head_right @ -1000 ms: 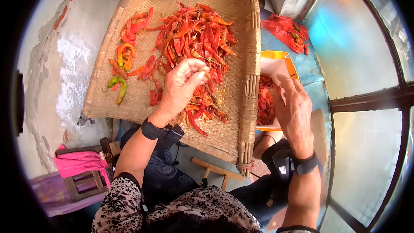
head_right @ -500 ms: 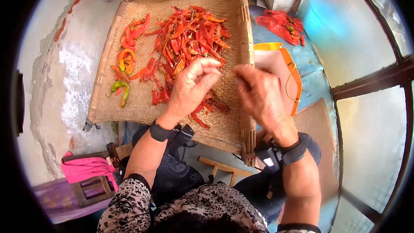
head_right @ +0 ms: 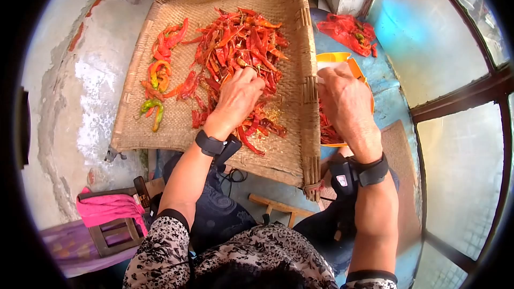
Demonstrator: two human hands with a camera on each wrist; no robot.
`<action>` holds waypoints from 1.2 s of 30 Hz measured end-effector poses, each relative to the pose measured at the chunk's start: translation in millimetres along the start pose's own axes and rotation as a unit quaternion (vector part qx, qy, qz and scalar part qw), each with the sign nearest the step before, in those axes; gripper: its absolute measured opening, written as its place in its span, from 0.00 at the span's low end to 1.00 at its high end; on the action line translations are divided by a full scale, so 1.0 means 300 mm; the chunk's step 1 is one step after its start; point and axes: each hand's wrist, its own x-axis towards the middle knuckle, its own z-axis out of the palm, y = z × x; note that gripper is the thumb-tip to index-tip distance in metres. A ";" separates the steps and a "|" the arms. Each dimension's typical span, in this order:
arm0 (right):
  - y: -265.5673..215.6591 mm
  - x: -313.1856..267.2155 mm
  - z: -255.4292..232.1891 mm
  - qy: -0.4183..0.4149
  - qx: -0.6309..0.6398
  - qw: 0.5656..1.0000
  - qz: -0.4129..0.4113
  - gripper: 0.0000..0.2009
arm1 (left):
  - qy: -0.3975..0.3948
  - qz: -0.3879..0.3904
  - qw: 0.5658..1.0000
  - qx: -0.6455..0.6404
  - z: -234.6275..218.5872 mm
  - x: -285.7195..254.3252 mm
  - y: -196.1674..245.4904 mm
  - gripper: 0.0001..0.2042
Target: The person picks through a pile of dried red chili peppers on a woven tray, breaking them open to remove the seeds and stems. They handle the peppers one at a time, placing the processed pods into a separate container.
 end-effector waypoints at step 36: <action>-0.161 0.097 0.117 -0.184 0.367 0.911 0.034 0.08 | 0.029 -0.214 0.747 -0.629 -0.129 -0.001 0.035 0.08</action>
